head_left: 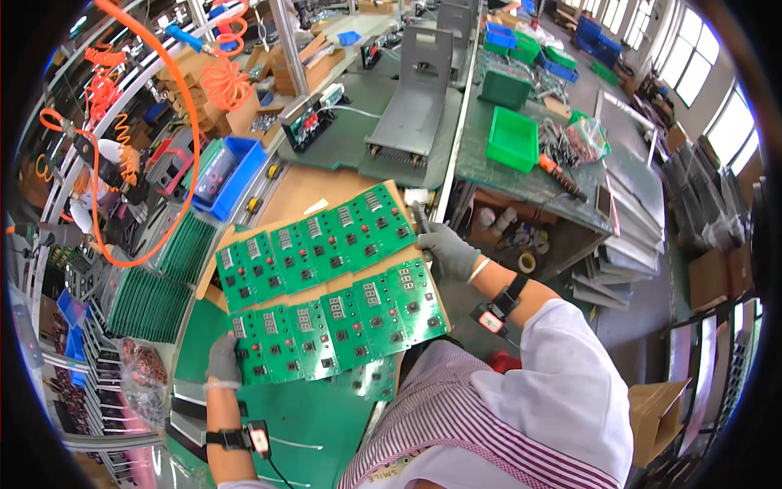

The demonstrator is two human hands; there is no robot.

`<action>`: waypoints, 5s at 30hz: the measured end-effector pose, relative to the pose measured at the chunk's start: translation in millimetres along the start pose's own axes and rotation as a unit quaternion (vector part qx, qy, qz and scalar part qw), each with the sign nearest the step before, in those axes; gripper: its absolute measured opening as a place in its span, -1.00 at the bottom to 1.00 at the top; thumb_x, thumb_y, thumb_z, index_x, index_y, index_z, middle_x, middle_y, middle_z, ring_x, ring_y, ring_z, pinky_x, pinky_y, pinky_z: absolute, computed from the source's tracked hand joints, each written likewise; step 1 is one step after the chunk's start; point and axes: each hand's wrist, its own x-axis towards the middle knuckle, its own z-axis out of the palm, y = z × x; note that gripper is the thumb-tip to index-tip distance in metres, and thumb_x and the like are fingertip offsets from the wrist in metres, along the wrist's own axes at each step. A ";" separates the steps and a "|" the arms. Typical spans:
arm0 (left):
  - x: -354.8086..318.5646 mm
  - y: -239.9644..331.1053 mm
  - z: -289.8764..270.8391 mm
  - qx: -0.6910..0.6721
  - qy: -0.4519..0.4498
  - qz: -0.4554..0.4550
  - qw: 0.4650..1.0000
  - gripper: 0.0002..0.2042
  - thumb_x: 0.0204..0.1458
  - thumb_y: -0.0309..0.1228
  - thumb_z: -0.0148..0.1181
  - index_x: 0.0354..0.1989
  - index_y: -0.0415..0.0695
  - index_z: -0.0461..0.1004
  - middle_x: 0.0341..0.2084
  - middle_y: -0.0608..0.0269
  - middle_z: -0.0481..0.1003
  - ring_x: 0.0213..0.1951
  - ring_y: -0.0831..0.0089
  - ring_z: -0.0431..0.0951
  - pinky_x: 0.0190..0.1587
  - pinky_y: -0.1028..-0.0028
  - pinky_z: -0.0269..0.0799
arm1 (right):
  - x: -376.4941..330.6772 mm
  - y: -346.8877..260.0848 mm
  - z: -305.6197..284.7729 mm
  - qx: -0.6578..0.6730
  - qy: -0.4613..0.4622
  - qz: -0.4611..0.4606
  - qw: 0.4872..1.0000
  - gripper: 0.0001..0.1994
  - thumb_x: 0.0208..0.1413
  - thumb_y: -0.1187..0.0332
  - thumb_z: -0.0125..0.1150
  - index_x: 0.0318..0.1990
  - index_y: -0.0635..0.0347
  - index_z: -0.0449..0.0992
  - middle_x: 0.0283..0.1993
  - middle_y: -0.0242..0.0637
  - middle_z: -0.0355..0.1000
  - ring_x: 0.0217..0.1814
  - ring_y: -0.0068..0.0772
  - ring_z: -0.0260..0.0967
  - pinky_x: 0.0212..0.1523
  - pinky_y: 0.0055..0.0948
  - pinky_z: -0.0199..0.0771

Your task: Assembling and inspecting circuit boards on a factory assembly line.

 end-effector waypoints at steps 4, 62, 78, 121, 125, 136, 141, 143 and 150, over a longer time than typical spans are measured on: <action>-8.5 -22.0 20.7 -0.063 0.052 -0.027 0.996 -0.77 0.10 -0.36 -0.09 -0.20 -0.17 0.45 -0.34 0.22 0.49 -0.34 0.42 0.49 -0.27 0.40 0.45 | 55.3 -17.3 -17.7 -0.027 -0.051 0.014 0.998 -0.80 -0.16 0.45 0.10 -0.31 0.29 0.36 -0.53 -0.37 0.31 -0.64 -0.59 0.23 -0.67 -0.61 0.23; 114.1 38.6 398.3 -0.656 0.304 -0.183 0.666 -0.65 0.03 -0.52 0.01 0.03 -0.27 0.25 -0.04 -0.03 0.37 -0.04 0.08 0.43 -0.06 0.16 0.44 | 458.6 -27.1 282.7 -0.698 -0.532 -0.402 0.259 -0.69 -0.17 0.45 0.20 -0.16 0.21 0.52 -0.16 -0.23 0.44 -0.20 -0.13 0.43 -0.21 -0.29 0.48; 196.9 34.9 439.8 -0.665 0.345 -0.264 0.607 -0.70 0.03 -0.56 0.01 -0.02 -0.24 0.27 -0.12 0.10 0.39 -0.13 0.19 0.46 -0.15 0.25 0.52 | 456.4 -25.8 298.0 -0.627 -0.606 -0.306 0.381 -0.52 -0.11 0.45 0.03 0.07 0.24 0.28 -0.14 0.00 0.42 -0.15 0.00 0.40 -0.16 -0.22 0.42; 258.2 -1.5 449.7 -0.733 0.122 -0.405 0.533 -0.62 0.10 -0.28 0.00 0.03 -0.21 0.21 -0.09 -0.05 0.34 -0.05 0.08 0.38 -0.01 0.11 0.36 | 514.3 -1.4 287.3 -0.681 -0.601 -0.270 0.321 -0.52 -0.22 0.41 0.02 0.00 0.22 0.34 -0.11 0.12 0.37 -0.11 0.07 0.35 -0.08 -0.21 0.35; 260.0 -27.2 472.8 -0.772 0.157 -0.339 0.514 -0.60 0.10 -0.25 0.01 0.04 -0.20 0.20 -0.05 -0.05 0.31 0.01 0.07 0.32 0.08 0.09 0.28 | 515.5 15.3 288.0 -0.689 -0.604 -0.272 0.294 -0.55 -0.20 0.44 -0.04 -0.02 0.22 0.36 -0.09 0.06 0.38 -0.10 0.07 0.35 -0.06 -0.21 0.36; 269.0 -41.4 458.4 -0.772 0.234 -0.284 0.518 -0.62 0.11 -0.28 0.00 0.04 -0.20 0.19 -0.06 -0.06 0.30 0.01 0.07 0.32 0.07 0.09 0.29 | 502.3 21.9 312.7 -0.714 -0.539 -0.243 0.374 -0.61 -0.13 0.52 0.01 -0.04 0.19 0.41 -0.04 -0.05 0.38 -0.02 -0.02 0.35 -0.03 -0.21 0.37; 270.1 -49.3 455.0 -0.780 0.211 -0.268 0.525 -0.63 0.10 -0.27 0.01 0.02 -0.18 0.20 -0.14 0.02 0.35 -0.09 0.10 0.40 0.00 0.12 0.36 | 496.1 20.2 314.6 -0.732 -0.531 -0.258 0.341 -0.61 -0.10 0.54 0.01 -0.02 0.20 0.39 -0.05 -0.06 0.39 -0.01 -0.04 0.36 -0.04 -0.22 0.39; 267.1 -51.1 458.2 -0.786 0.210 -0.262 0.519 -0.63 0.10 -0.26 0.01 0.02 -0.18 0.20 -0.15 0.03 0.36 -0.10 0.12 0.40 -0.01 0.14 0.37 | 495.5 20.4 309.2 -0.728 -0.522 -0.263 0.359 -0.60 -0.08 0.54 -0.01 0.00 0.19 0.37 -0.05 -0.06 0.40 -0.02 -0.03 0.36 -0.03 -0.20 0.39; 257.7 -32.7 442.4 -0.764 0.221 -0.250 0.552 -0.65 0.14 -0.26 -0.07 0.02 -0.19 0.22 -0.18 0.08 0.37 -0.12 0.20 0.42 -0.05 0.24 0.41 | 474.9 -16.3 310.7 -0.701 -0.457 -0.345 0.425 -0.70 0.00 0.44 -0.04 -0.05 0.10 0.38 -0.13 -0.09 0.43 -0.07 -0.03 0.38 -0.11 -0.16 0.38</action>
